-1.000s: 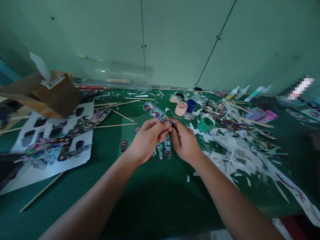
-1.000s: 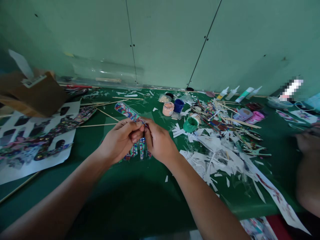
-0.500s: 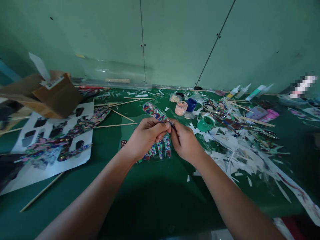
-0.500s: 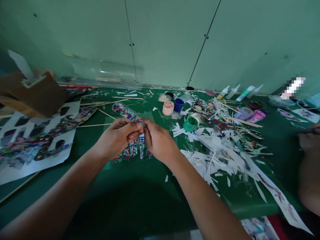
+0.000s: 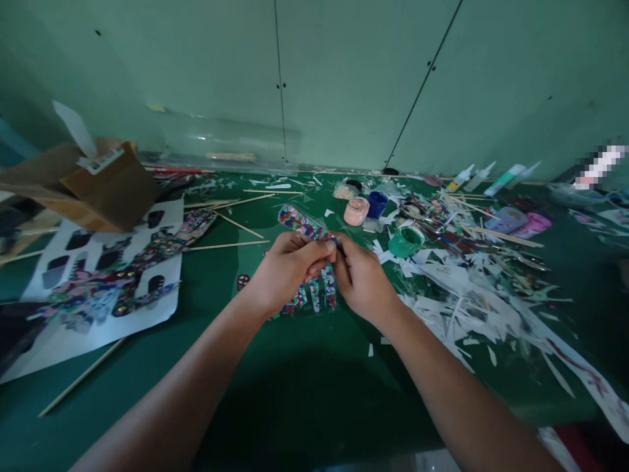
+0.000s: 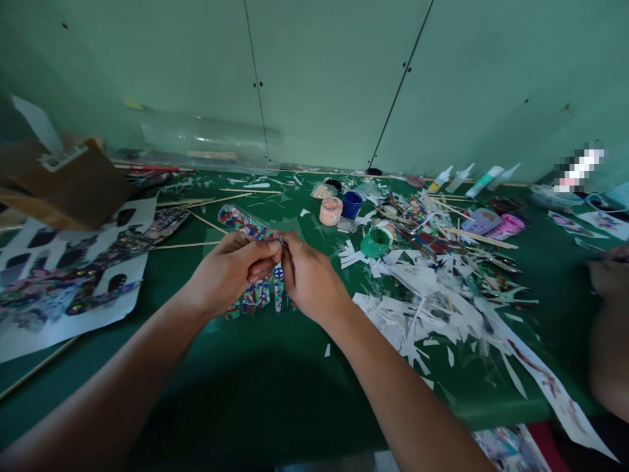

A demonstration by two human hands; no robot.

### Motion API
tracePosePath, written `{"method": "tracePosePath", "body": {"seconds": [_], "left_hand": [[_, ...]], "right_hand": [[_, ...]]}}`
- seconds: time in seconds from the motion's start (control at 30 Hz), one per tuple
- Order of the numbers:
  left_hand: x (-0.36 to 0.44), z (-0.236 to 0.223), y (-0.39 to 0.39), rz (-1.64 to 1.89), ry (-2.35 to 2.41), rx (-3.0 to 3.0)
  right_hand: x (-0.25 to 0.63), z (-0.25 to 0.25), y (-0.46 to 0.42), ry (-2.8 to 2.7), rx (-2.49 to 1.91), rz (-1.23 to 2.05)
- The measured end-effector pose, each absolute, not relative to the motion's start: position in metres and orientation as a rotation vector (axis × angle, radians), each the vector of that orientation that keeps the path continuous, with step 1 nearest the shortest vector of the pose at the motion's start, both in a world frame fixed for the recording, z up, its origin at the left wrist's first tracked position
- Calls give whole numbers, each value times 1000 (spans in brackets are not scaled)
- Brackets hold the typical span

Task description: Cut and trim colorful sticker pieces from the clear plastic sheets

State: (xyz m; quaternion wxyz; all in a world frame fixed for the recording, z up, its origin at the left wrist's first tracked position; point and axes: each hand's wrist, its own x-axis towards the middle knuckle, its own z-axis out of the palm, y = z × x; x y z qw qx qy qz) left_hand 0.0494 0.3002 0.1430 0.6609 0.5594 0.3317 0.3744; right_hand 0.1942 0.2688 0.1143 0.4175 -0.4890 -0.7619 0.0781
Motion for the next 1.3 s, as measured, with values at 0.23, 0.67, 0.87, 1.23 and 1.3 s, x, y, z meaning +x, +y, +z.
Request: {"method": "tracePosePath", "body": {"seconds": [0.23, 0.67, 0.87, 1.23, 1.3], "left_hand": [[53, 145, 293, 670, 642, 1308], [51, 149, 293, 693, 846, 1591], [52, 148, 293, 860, 769, 1607], [55, 134, 293, 877, 683, 1640], [57, 132, 292, 890, 646, 1614]], "right_hand": [[201, 115, 269, -1855, -1247, 277], [206, 120, 273, -1390, -1061, 824], [203, 120, 273, -1343, -1034, 821], [200, 124, 270, -1229, -972, 895], [199, 125, 269, -1245, -966, 907]]}}
